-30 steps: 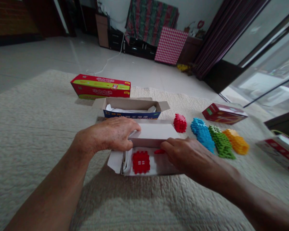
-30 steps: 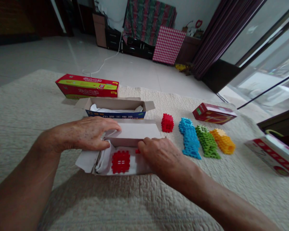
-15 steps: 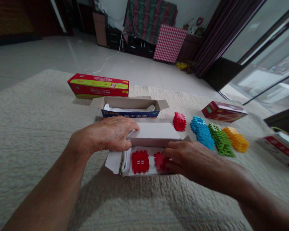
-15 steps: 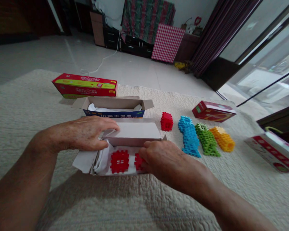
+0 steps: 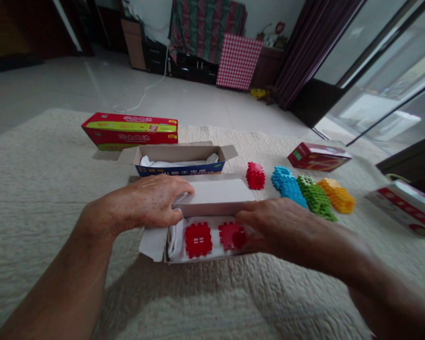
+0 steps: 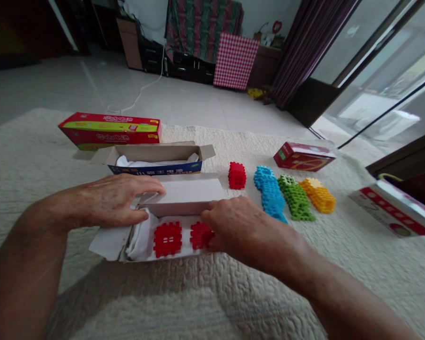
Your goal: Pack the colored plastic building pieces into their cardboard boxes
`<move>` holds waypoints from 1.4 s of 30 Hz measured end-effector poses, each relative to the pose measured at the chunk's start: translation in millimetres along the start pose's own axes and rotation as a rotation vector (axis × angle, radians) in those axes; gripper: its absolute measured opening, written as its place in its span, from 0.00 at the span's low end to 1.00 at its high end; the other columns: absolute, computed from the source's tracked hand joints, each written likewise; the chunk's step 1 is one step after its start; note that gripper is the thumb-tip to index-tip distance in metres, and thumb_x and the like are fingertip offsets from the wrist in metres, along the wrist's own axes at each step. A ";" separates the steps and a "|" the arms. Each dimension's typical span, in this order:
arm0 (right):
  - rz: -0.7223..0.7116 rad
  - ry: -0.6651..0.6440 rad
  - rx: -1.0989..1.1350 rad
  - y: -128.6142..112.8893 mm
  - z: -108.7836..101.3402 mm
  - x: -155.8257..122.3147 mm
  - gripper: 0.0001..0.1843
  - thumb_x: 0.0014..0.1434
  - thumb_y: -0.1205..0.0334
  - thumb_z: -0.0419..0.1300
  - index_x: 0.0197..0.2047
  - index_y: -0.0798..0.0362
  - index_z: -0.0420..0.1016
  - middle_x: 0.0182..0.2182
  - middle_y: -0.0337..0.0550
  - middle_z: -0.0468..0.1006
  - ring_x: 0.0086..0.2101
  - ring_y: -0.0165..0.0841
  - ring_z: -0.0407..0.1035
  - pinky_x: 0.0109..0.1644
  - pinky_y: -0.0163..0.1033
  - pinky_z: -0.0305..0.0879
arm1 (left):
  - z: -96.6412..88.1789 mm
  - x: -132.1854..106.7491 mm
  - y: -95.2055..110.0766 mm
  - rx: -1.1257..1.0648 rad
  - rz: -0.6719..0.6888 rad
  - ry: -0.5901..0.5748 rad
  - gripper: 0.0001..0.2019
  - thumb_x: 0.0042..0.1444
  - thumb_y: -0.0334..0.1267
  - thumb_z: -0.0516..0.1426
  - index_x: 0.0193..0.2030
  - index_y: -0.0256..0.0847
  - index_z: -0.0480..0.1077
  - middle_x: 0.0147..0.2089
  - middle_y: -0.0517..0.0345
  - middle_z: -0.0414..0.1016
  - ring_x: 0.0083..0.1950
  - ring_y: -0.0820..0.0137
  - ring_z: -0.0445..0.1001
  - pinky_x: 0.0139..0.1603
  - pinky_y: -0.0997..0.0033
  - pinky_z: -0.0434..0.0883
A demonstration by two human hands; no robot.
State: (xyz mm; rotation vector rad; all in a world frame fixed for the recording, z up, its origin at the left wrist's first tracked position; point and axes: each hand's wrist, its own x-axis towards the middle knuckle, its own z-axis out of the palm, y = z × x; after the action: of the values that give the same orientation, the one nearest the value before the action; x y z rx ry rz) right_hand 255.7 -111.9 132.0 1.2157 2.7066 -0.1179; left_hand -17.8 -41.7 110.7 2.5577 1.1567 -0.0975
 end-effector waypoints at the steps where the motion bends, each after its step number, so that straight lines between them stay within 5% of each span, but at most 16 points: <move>1: -0.022 -0.010 -0.028 -2.5 1.2 3.9 0.07 0.59 0.57 0.63 0.36 0.51 0.76 0.32 0.42 0.77 0.28 0.31 0.69 0.29 0.38 0.57 | 0.5 0.0 -0.5 0.006 0.005 0.003 0.22 0.50 0.41 0.55 0.53 0.48 0.72 0.60 0.54 0.72 0.59 0.57 0.70 0.58 0.59 0.67; 10: -0.055 0.002 -0.157 -3.4 27.1 23.1 0.01 0.59 0.65 0.61 0.36 0.53 0.74 0.30 0.42 0.77 0.27 0.32 0.68 0.29 0.39 0.55 | 2.1 -1.5 -3.9 0.024 0.035 0.012 0.22 0.52 0.43 0.55 0.55 0.48 0.71 0.61 0.55 0.71 0.61 0.58 0.70 0.59 0.61 0.67; 16: 0.016 -0.030 0.047 0.8 -1.0 14.4 0.02 0.60 0.63 0.61 0.35 0.52 0.73 0.29 0.39 0.77 0.25 0.29 0.68 0.27 0.36 0.54 | 0.6 -0.8 -3.4 0.022 0.020 -0.007 0.23 0.52 0.43 0.55 0.56 0.48 0.70 0.62 0.55 0.70 0.61 0.58 0.69 0.60 0.61 0.66; 21: 0.125 0.424 0.202 27.5 -25.1 -9.6 0.06 0.63 0.61 0.57 0.36 0.51 0.74 0.28 0.38 0.76 0.27 0.27 0.67 0.31 0.35 0.59 | 2.8 -0.8 -7.7 0.014 0.011 -0.015 0.25 0.53 0.45 0.55 0.59 0.49 0.68 0.64 0.56 0.69 0.62 0.58 0.68 0.62 0.59 0.66; 27: 0.475 0.730 0.279 91.9 6.6 -10.1 0.09 0.60 0.61 0.56 0.36 0.54 0.77 0.28 0.41 0.78 0.27 0.29 0.68 0.32 0.36 0.62 | 4.3 -2.2 -1.0 -0.018 -0.041 0.038 0.26 0.51 0.41 0.56 0.59 0.47 0.69 0.64 0.54 0.70 0.63 0.56 0.68 0.65 0.56 0.65; 32: 0.526 0.595 0.243 123.0 43.2 6.7 0.11 0.57 0.67 0.57 0.43 0.56 0.77 0.39 0.48 0.79 0.36 0.33 0.72 0.43 0.39 0.66 | 11.1 0.0 -5.4 0.002 -0.047 0.056 0.27 0.49 0.40 0.56 0.59 0.49 0.69 0.65 0.55 0.69 0.65 0.55 0.66 0.67 0.53 0.62; 36: 0.523 0.406 0.143 117.1 56.3 17.1 0.15 0.56 0.67 0.61 0.48 0.54 0.75 0.48 0.52 0.75 0.44 0.38 0.70 0.50 0.41 0.64 | 17.8 0.0 -12.9 0.015 -0.059 0.085 0.28 0.49 0.42 0.57 0.59 0.50 0.70 0.65 0.55 0.69 0.66 0.53 0.66 0.67 0.52 0.62; 42: 0.560 0.325 0.012 114.6 66.7 21.9 0.16 0.58 0.65 0.60 0.50 0.52 0.74 0.51 0.54 0.71 0.46 0.41 0.67 0.49 0.44 0.63 | 20.1 -0.7 -16.0 0.016 -0.046 0.091 0.28 0.50 0.42 0.57 0.60 0.50 0.70 0.65 0.56 0.69 0.66 0.53 0.66 0.68 0.51 0.61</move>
State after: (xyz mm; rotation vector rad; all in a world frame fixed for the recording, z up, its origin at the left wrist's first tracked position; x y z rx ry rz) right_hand 335.4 -29.1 62.1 2.0954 2.4814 0.1493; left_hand -28.7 -38.9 87.5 2.5741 1.2535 -0.0012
